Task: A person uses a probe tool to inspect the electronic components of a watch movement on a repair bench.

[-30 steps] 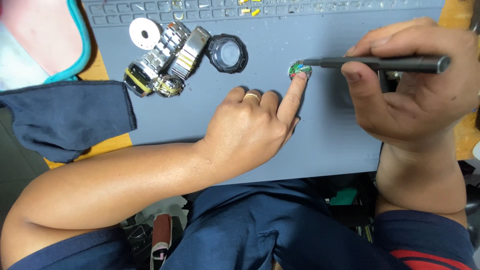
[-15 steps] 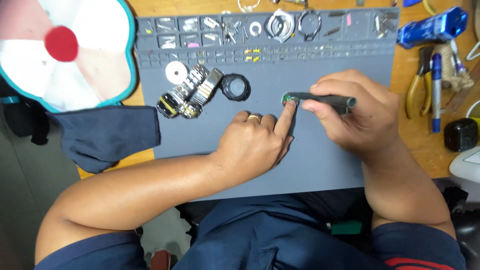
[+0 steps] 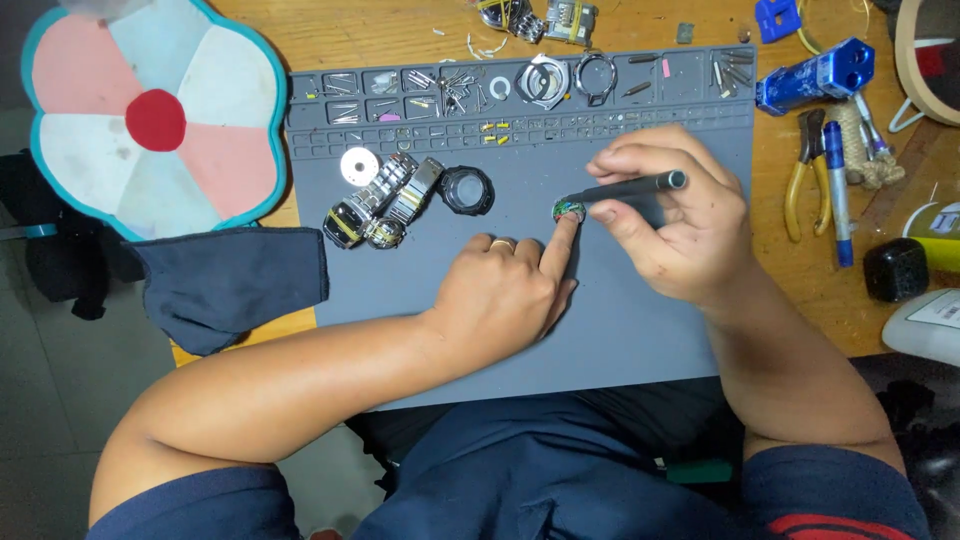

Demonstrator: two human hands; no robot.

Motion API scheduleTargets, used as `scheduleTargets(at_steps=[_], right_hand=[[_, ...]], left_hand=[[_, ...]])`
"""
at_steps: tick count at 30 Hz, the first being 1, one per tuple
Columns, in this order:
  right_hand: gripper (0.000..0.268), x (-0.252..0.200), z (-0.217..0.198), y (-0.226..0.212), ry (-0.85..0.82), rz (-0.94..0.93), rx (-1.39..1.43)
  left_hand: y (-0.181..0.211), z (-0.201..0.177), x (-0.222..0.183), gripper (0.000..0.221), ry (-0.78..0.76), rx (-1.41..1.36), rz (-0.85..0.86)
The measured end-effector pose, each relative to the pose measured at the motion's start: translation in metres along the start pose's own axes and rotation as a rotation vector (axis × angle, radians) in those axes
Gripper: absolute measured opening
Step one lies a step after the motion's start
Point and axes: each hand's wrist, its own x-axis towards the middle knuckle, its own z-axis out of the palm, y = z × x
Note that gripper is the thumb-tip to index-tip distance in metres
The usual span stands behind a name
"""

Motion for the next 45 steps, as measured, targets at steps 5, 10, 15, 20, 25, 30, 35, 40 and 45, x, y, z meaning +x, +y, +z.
scheduleTargets(at_steps=[5,10,15,20,25,30,35,40,45], right_hand=[[0.027,-0.001,0.0,0.002,0.014,-0.008,0.053],[0.029,-0.002,0.003,0.001,-0.029,-0.015,0.033],[0.026,-0.001,0.002,0.009,0.019,-0.017,0.096],[0.024,-0.003,0.003,0.011,0.074,-0.031,0.021],[0.039,-0.007,0.0,0.01,-0.018,-0.008,0.007],[0.023,-0.003,0.001,0.012,0.017,-0.001,0.133],[0.015,-0.001,-0.001,0.013,0.025,0.001,0.1],[0.033,-0.005,0.0,0.005,0.044,0.024,0.049],[0.025,-0.001,0.0,0.006,0.04,-0.017,0.111]], left_hand=[[0.0,0.001,-0.001,0.052,-0.001,0.0,0.011],[0.0,0.001,-0.001,0.053,-0.007,-0.012,-0.009],[0.0,0.002,-0.001,0.053,-0.022,-0.006,-0.001],[-0.001,0.001,-0.001,0.053,-0.032,-0.003,0.005],[-0.001,0.002,0.0,0.052,-0.006,0.032,0.014],[-0.001,0.001,0.0,0.054,-0.034,0.024,0.011],[-0.002,0.002,0.0,0.054,-0.036,0.029,0.017],[-0.002,0.001,0.0,0.053,-0.027,0.021,0.018],[-0.001,0.002,0.0,0.053,-0.015,0.014,0.013]])
